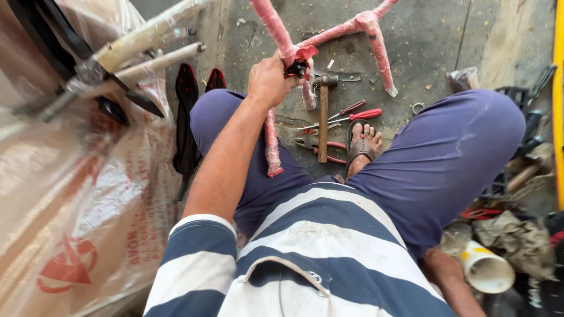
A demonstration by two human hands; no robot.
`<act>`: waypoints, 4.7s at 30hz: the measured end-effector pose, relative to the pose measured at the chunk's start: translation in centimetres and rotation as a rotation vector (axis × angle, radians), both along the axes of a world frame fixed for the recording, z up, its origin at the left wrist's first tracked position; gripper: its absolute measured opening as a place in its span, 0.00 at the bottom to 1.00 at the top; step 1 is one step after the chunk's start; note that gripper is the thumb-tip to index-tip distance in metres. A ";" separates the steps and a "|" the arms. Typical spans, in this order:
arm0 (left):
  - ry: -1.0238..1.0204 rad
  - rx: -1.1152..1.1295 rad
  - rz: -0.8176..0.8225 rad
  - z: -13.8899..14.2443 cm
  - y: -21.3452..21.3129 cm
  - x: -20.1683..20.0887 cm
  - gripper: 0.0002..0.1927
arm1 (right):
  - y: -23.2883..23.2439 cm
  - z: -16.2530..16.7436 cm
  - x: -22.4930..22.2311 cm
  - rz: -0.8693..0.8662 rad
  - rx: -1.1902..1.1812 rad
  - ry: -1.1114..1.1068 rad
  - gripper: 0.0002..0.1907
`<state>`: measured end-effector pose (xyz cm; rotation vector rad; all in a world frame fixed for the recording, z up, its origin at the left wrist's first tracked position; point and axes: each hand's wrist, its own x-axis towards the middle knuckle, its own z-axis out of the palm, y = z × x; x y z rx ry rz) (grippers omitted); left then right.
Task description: The person sits on the ground and assembles a bicycle fork by inserting a metal tube into the wrapped fork legs. They use a hammer to tap the tube into place and a wrench to tighten a bolt at the junction. The person repeats this process for the second fork leg.
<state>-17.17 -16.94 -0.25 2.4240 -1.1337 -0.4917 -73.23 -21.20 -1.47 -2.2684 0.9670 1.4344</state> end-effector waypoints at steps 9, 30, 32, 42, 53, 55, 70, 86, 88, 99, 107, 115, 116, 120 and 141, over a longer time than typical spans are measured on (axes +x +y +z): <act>0.020 0.008 -0.046 0.0 -0.1 0.0 0.29 | -14.6 9.6 -4.0 -0.425 -0.418 -0.735 0.18; -0.014 -0.068 -0.102 -2.2 -1.5 0.1 0.22 | -8.5 6.4 32.9 0.074 0.017 -1.003 0.16; -0.001 -0.066 -0.107 -2.4 -1.6 0.1 0.19 | -8.9 6.4 33.9 0.215 -0.092 -0.915 0.19; -0.035 -0.112 -0.137 -2.5 -1.2 0.1 0.11 | -10.1 9.8 38.3 0.409 -0.301 -0.692 0.21; -0.022 -0.120 -0.212 -1.2 0.1 0.9 0.20 | -12.1 6.3 38.9 0.338 0.033 -0.618 0.24; 0.015 -0.139 -0.204 -1.2 1.2 1.5 0.22 | -9.9 3.6 38.2 0.100 0.064 -0.674 0.20; -0.005 -0.144 -0.043 -2.4 2.3 1.5 0.21 | -9.1 4.0 39.7 0.440 0.130 -1.198 0.05; 0.028 -0.172 -0.071 -2.0 1.7 -0.5 0.19 | -9.4 6.2 41.2 0.636 -0.119 -0.696 0.19; 0.044 -0.157 -0.046 -2.0 2.1 -0.4 0.19 | -9.6 3.2 40.9 0.398 0.019 -0.853 0.17; 0.046 -0.152 0.071 -1.7 3.0 0.6 0.21 | -7.4 0.4 39.8 0.302 0.163 -1.347 0.13; -0.022 -0.180 0.043 -1.4 0.8 -0.8 0.17 | -9.2 9.2 43.0 0.772 -0.227 -0.787 0.09; -0.028 -0.138 -0.102 0.3 1.9 -0.9 0.12 | -10.2 3.1 41.9 0.544 -0.053 -0.960 0.14; -0.019 -0.154 -0.083 0.5 2.1 -1.2 0.13 | -10.1 1.8 41.1 0.497 -0.039 -1.038 0.22; 0.038 -0.221 -0.054 1.1 2.6 -1.1 0.17 | -7.5 -1.1 40.2 0.077 0.062 -1.556 0.14; 0.024 -0.215 0.015 -1.9 2.8 -1.4 0.19 | -9.6 0.0 39.8 0.285 -0.026 -1.082 0.20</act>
